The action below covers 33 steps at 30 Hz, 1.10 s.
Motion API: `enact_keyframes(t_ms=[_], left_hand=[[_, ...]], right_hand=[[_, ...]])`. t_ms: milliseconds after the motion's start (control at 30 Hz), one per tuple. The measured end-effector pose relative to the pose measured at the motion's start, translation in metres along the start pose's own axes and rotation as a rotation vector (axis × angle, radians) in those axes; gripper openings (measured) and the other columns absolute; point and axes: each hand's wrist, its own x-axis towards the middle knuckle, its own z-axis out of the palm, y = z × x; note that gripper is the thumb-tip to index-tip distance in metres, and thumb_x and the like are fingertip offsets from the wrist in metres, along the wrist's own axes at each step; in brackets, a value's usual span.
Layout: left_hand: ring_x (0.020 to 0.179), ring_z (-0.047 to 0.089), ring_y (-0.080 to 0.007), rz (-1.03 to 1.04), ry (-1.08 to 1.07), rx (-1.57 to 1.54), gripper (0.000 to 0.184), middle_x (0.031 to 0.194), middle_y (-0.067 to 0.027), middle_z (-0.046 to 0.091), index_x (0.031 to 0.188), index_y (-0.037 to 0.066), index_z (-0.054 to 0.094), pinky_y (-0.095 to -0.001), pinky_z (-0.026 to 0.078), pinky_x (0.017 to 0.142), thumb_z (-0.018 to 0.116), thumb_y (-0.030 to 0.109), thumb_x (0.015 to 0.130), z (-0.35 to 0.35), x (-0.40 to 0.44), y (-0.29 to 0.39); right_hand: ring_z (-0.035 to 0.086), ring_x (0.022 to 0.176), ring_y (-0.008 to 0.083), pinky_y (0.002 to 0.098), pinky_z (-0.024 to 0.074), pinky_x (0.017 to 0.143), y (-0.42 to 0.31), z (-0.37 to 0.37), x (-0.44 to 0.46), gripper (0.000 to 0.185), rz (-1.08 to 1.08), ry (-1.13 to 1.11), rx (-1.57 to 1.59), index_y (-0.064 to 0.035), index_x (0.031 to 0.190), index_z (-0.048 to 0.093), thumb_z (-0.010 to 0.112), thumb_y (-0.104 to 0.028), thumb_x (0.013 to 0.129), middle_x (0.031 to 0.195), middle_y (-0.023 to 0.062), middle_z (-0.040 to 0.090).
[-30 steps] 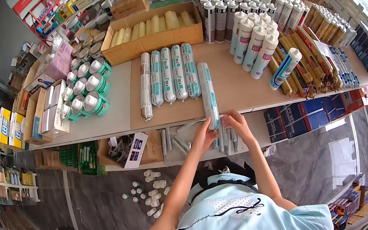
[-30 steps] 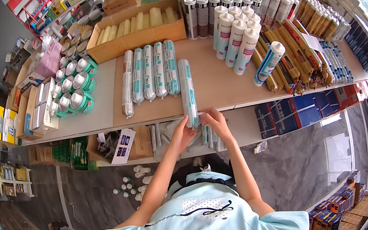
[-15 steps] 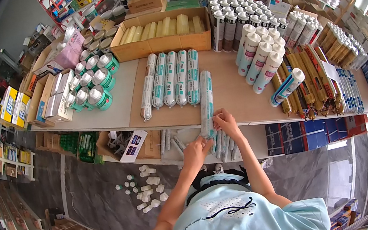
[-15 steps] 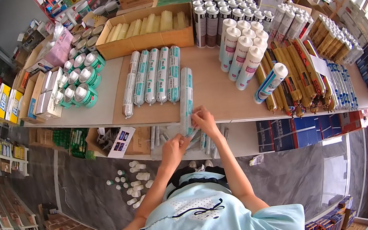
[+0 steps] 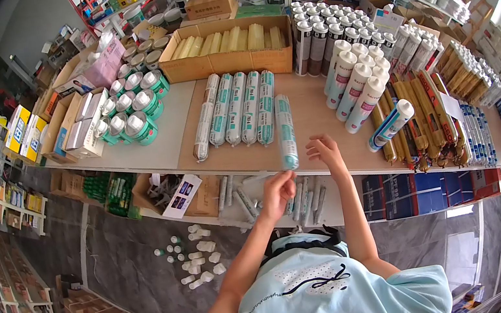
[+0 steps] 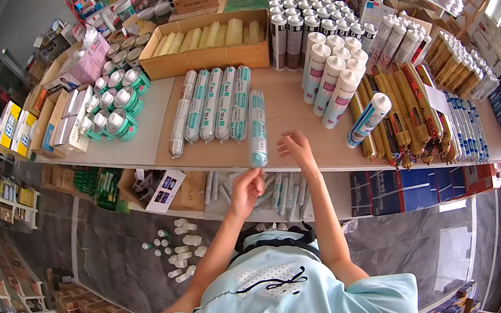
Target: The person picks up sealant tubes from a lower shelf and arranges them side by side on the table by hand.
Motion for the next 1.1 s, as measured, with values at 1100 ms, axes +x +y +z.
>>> enact_keyframes(t_ms=[1100], left_hand=[[0.092, 0.061, -0.0294, 0.704, 0.263, 1.414, 0.027, 0.106, -0.0110, 0.058, 0.103, 0.005, 0.060, -0.0360, 0.052, 0.076, 0.067, -0.003, 0.078, -0.015, -0.018, 0.026]], right_hand=[[0.063, 0.095, 0.0316, 0.0401, 0.0521, 0.078, 0.014, 0.033, -0.024, 0.065, -0.418, -0.277, -0.627, -0.0015, 0.124, 0.041, 0.078, -0.013, 0.073, 0.112, 0.0177, 0.051]])
